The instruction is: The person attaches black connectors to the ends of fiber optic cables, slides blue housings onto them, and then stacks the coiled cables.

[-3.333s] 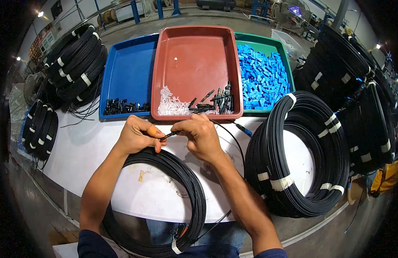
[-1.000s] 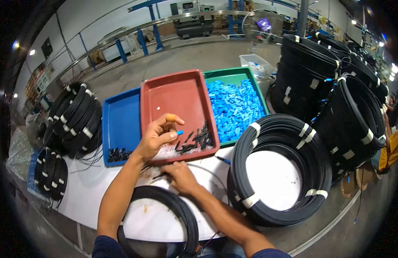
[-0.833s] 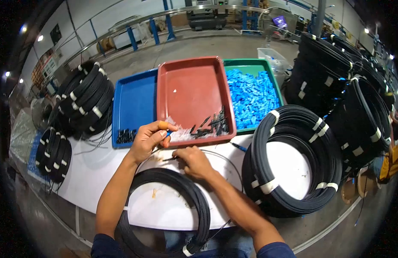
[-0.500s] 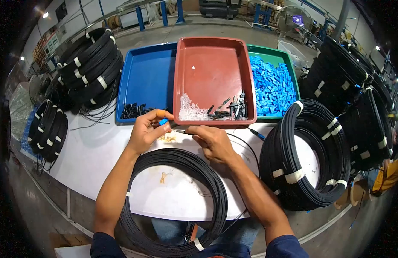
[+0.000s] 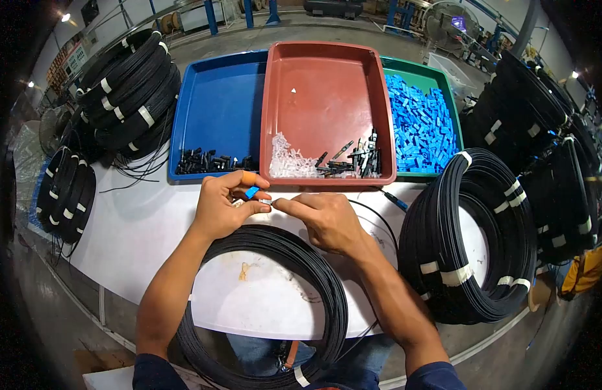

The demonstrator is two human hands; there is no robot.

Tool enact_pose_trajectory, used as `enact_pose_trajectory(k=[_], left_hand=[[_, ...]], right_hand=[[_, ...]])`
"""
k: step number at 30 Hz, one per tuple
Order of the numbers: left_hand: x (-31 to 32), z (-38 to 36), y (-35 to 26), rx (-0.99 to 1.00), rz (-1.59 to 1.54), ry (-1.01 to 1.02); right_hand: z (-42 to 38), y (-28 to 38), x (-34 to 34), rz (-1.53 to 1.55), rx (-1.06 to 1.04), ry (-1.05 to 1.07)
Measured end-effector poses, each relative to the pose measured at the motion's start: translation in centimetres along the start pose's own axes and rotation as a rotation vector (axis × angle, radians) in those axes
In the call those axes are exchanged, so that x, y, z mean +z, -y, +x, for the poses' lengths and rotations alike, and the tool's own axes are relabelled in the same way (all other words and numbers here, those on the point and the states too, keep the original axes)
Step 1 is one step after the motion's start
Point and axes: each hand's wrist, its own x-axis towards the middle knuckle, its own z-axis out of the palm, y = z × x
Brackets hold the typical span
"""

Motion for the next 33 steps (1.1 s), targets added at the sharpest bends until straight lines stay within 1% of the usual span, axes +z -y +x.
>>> enact_pose_trajectory(k=[3,6,9,12,15,19,22,24,25,27,28,29,31,33], left_hand=[[0.5,-0.2,-0.2,0.025,-0.012,-0.015],[0.9,0.0,-0.5,-0.035,-0.106,-0.017],[1.1,0.0,-0.6,-0.018,-0.124,-0.015],[1.2,0.1,-0.5,0.007,-0.079,-0.018],[1.1,0.4,-0.1,-0.003,-0.061,-0.001],[1.0,0.3,0.2,-0.019,-0.094,0.007],[1.0,0.2,0.4,0.036,-0.067,0.003],[0.7,0.2,0.3,0.065,-0.074,0.037],[0.5,0.3,0.4,0.066,-0.072,0.039],[0.2,0.4,0.6,-0.011,-0.101,0.006],[0.2,0.3,1.0,-0.020,-0.147,0.003],[0.2,0.3,0.8,-0.019,-0.146,0.004],[0.3,0.3,0.0,-0.005,-0.101,0.004],[0.9,0.3,0.3,0.016,-0.097,-0.023]], right_hand=[[0.3,0.7,-0.8,-0.060,0.016,0.044],[0.3,0.9,-0.9,-0.066,0.024,0.063],[0.3,0.9,-0.9,-0.033,0.062,0.074],[0.4,1.0,-0.9,0.033,0.119,0.076],[-0.1,0.2,0.0,0.023,0.151,0.074],[-0.4,-0.2,-0.1,0.008,0.128,0.085],[-0.1,0.2,-0.4,-0.056,0.109,0.121],[-0.2,0.1,0.0,0.094,0.150,-0.028],[-0.5,-0.2,0.3,0.094,0.150,-0.031],[-1.0,-0.9,0.7,0.141,0.235,-0.148],[-0.7,-0.9,0.7,0.185,0.236,-0.203],[-0.7,-0.9,0.8,0.185,0.236,-0.205],[-0.6,-0.9,0.9,0.159,0.278,-0.331],[-0.6,-1.0,0.9,0.192,0.308,-0.344]])
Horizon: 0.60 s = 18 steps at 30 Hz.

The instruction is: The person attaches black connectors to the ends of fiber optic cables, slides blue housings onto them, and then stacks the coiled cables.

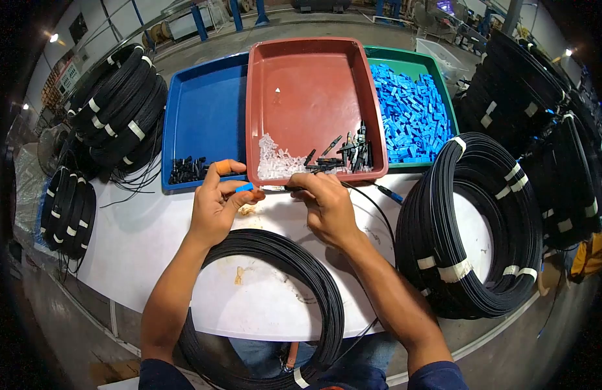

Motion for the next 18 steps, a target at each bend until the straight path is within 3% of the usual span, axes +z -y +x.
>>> enact_pose_trajectory(k=[3,18], left_hand=[[-0.13,0.11,-0.37,0.046,0.137,0.066],[0.18,-0.07,-0.02,0.013,0.127,0.102]], right_hand=[[0.19,0.41,-0.18,0.024,-0.022,-0.025],[0.15,0.82,-0.70,-0.056,-0.070,0.005]])
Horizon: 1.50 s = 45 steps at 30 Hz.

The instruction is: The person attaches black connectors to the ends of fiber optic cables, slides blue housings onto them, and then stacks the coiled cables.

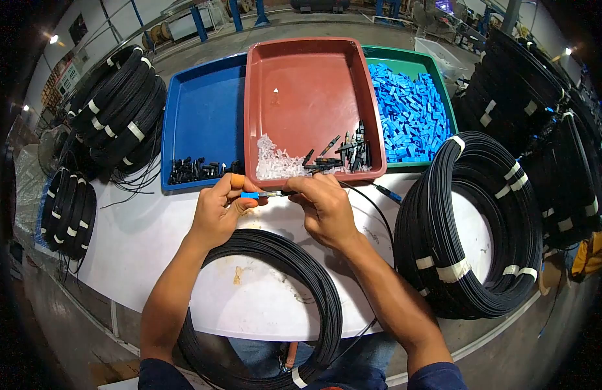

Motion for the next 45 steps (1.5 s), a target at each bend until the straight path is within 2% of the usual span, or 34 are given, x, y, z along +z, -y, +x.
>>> enact_pose_trajectory(k=[8,10,12,16,19,21,25,27,30,34,37,39,45], left_hand=[[-0.1,0.0,0.0,0.049,0.051,-0.036],[-0.1,0.0,-0.2,0.047,0.061,-0.053],[-0.1,0.0,-0.6,0.154,0.198,-0.024],[-0.1,-0.2,-1.1,0.119,0.231,-0.023],[-0.1,0.3,-0.8,0.220,0.249,-0.037],[-0.2,0.7,-0.5,0.434,0.310,-0.096],[0.2,0.3,-0.7,0.399,0.318,-0.127],[0.4,-0.1,-1.0,0.284,0.270,-0.167],[0.6,-0.3,-1.0,0.230,0.196,-0.187],[0.4,-0.4,-0.9,0.247,0.256,-0.142],[0.4,-0.4,-0.7,0.277,0.203,-0.140],[0.7,-0.7,-0.8,0.163,0.006,-0.140],[1.6,-0.5,-1.5,0.118,-0.158,-0.117]], right_hand=[[0.0,0.2,-0.3,0.013,-0.099,-0.012],[0.0,0.5,-0.3,-0.014,-0.091,0.003],[-0.3,0.8,0.0,-0.045,-0.078,0.017],[-0.5,0.6,0.9,0.052,-0.047,-0.034],[-0.4,0.3,0.6,0.038,-0.025,0.023],[-0.3,0.3,0.6,0.068,-0.042,-0.011],[-0.3,-0.1,0.8,0.092,-0.067,-0.074],[-0.4,-0.1,0.8,0.120,-0.021,-0.056],[-0.3,0.4,0.6,0.134,0.010,-0.047],[-0.4,0.5,0.5,0.147,0.001,-0.049],[-0.8,0.6,0.9,0.262,0.088,-0.066],[-0.9,0.6,0.9,0.373,0.106,-0.083],[-0.6,1.8,-0.5,0.289,0.029,-0.103]])
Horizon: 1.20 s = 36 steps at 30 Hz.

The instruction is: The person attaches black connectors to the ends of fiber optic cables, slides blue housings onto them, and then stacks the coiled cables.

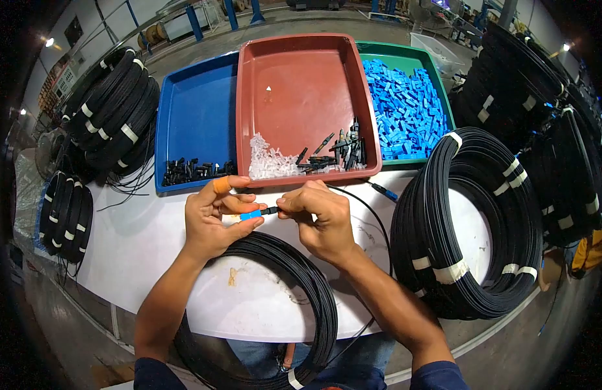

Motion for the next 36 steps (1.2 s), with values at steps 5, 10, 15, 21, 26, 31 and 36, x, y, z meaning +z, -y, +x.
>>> enact_pose_trajectory(k=[5,10,15,21,26,31,36], left_hand=[[0.0,0.0,-0.4,-0.047,-0.004,0.027],[0.2,-0.5,-0.7,-0.119,0.010,0.078],[0.6,-0.3,0.6,-0.001,0.007,-0.002],[1.0,0.1,0.4,0.270,0.243,0.022],[0.8,-0.1,0.2,0.245,0.280,-0.017],[0.5,-0.1,0.3,0.268,0.328,0.009],[0.3,0.0,0.6,0.201,0.259,0.016]], right_hand=[[0.6,0.6,0.0,-0.028,-0.073,-0.020],[0.5,0.7,0.0,-0.044,-0.156,0.013],[1.0,0.6,-0.7,-0.140,-0.184,0.055],[0.6,0.4,-0.6,-0.249,-0.240,0.099],[0.5,0.1,0.2,-0.199,-0.216,0.031],[0.4,-0.1,0.4,-0.212,-0.200,0.032],[1.1,-0.7,0.9,-0.263,-0.346,-0.071]])
